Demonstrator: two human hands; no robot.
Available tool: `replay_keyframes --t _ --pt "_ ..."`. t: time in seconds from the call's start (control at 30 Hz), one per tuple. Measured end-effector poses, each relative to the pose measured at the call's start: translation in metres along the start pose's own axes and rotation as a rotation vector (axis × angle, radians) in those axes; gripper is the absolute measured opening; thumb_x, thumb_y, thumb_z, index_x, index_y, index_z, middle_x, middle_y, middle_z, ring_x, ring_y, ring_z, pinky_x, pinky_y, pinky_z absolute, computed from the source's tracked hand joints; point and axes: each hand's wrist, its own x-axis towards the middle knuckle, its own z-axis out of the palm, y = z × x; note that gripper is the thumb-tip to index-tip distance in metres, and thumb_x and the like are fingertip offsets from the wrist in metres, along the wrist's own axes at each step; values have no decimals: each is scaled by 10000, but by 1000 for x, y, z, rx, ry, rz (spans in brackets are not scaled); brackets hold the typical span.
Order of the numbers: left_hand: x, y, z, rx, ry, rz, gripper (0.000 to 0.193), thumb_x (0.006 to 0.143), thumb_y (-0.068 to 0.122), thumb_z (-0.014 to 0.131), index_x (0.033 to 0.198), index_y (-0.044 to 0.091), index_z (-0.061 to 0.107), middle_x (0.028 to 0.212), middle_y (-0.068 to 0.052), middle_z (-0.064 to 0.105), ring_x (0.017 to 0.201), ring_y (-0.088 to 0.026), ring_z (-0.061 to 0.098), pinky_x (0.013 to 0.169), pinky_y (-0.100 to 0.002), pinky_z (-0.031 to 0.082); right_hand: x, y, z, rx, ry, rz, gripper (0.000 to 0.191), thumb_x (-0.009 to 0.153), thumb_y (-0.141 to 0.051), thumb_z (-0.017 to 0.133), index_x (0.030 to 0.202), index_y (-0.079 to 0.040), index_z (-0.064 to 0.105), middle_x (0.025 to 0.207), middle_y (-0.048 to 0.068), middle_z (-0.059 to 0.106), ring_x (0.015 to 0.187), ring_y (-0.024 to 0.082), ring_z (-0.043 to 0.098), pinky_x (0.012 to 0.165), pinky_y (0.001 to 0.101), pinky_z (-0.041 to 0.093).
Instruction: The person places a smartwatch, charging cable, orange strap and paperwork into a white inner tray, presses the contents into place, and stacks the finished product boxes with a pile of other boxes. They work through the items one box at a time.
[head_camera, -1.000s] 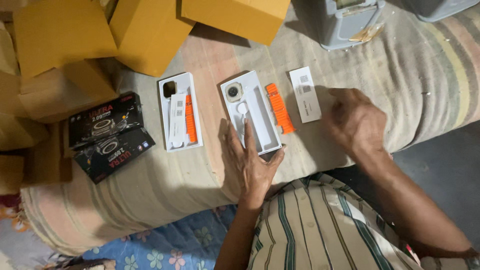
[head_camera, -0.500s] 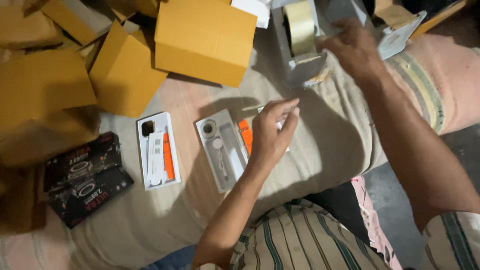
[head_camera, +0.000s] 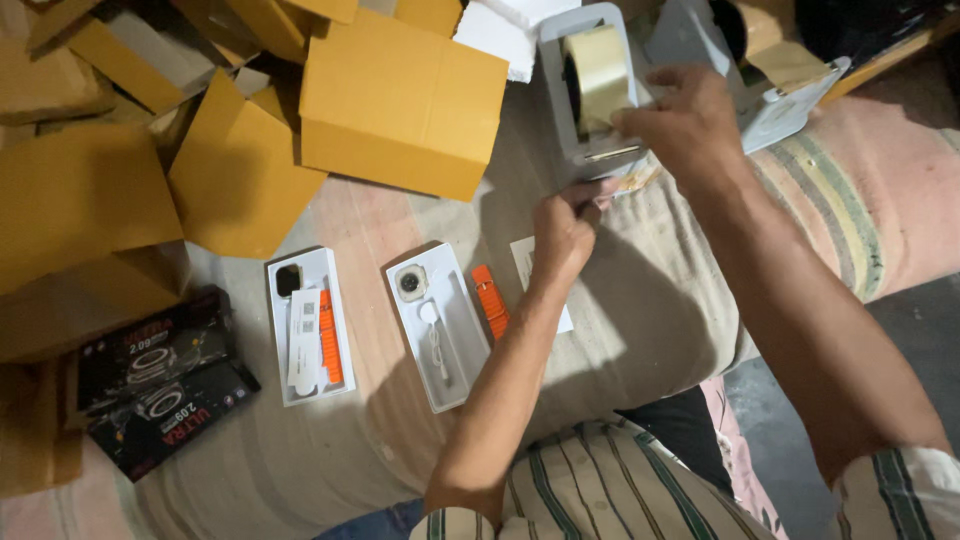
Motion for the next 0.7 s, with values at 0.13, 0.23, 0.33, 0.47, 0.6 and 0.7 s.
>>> replay_keyframes --t 0.13,0.23,0.33,0.47,0.6,0.7 --pt "-2 -3 -1 -69 -7 -69 285 935 -4 558 1121 24 773 992 -118 792 848 -110 672 760 -256 531 -38 0 -6 -15 -8 60 653 803 -125 839 1335 142 571 932 159 738 811 174 732 664 284 552" --pt "-3 -5 -4 6 7 -233 313 965 108 517 1027 -26 794 906 -157 792 776 -198 713 720 -319 555 -59 1 -7 112 -11 93 675 826 -124 825 1364 141 517 890 163 742 790 173 725 665 267 533" --pt "-3 -8 -5 -581 -45 -254 448 1025 260 467 1093 -85 745 1022 -145 759 904 -209 727 836 -342 593 -75 6 -7 122 19 137 668 835 -118 821 1370 137 514 877 163 736 774 173 706 650 271 513" --pt "-1 -2 -10 -743 -12 -322 450 950 283 517 1126 -90 698 1047 -154 752 914 -232 748 847 -365 619 -81 18 0 166 51 159 672 824 -108 831 1366 130 513 882 166 714 761 169 674 635 282 508" --pt "-2 18 -10 -559 77 -355 505 925 407 657 1103 -61 721 1004 -135 760 852 -181 727 781 -320 593 -81 33 4 247 61 202 614 810 -99 828 1309 110 538 901 130 737 792 151 711 676 262 537" --pt "-2 34 -4 -394 102 -308 535 886 451 773 976 -77 775 898 -100 751 768 -132 675 714 -289 546 -85 43 8 347 60 256 541 820 -80 822 1256 78 544 895 113 729 778 151 698 669 270 532"
